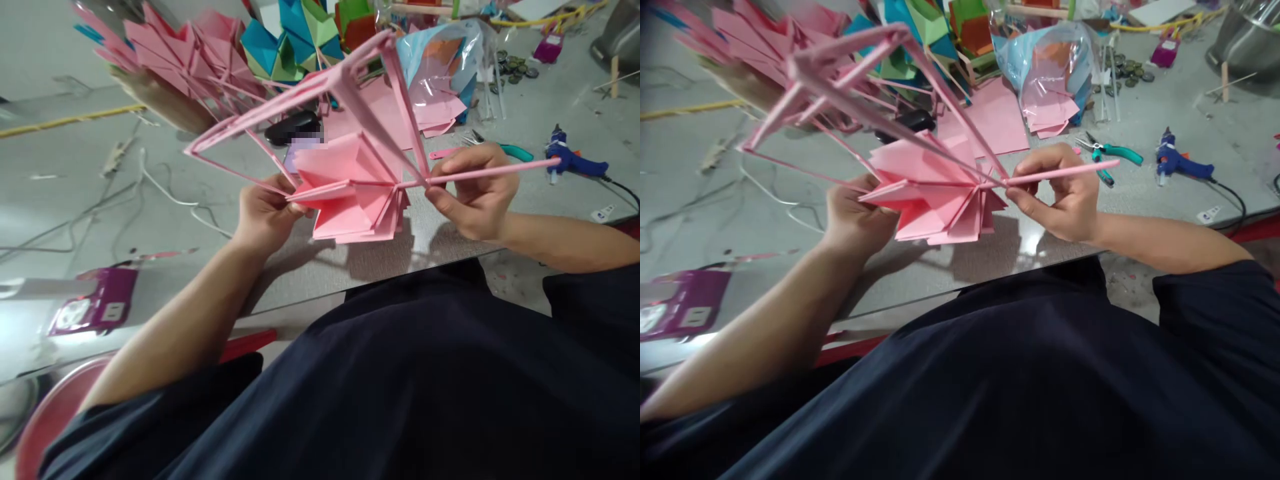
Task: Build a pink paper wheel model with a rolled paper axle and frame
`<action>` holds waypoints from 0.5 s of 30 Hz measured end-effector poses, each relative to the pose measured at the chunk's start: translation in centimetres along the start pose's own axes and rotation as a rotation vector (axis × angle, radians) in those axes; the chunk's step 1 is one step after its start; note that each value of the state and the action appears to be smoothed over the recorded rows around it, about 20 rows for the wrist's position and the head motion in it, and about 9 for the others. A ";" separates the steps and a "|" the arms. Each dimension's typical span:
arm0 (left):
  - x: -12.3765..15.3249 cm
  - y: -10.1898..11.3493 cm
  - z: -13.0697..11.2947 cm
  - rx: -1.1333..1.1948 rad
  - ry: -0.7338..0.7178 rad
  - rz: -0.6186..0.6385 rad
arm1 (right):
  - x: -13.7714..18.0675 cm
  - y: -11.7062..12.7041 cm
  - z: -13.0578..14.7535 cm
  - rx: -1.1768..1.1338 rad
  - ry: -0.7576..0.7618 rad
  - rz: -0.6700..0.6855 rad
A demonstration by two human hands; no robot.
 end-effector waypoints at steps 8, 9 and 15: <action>-0.7 -1.4 0.7 0.124 0.072 0.183 | 1.3 2.4 -6.8 0.023 -0.432 -0.042; -0.6 -1.5 0.9 0.123 0.092 0.193 | 1.5 2.5 -7.4 0.019 -0.455 -0.039; -0.1 -1.8 0.6 0.145 0.149 0.244 | 1.8 2.9 -9.1 -0.023 -0.444 0.026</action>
Point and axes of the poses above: each hand's wrist, its own x-axis away from the middle knuckle, its own y-axis out of the back of the hand, z = x × y, the point moved 8 cm from there along -x, towards the middle knuckle, and after that the axes turned 11 degrees about y, right-handed, at the moved point
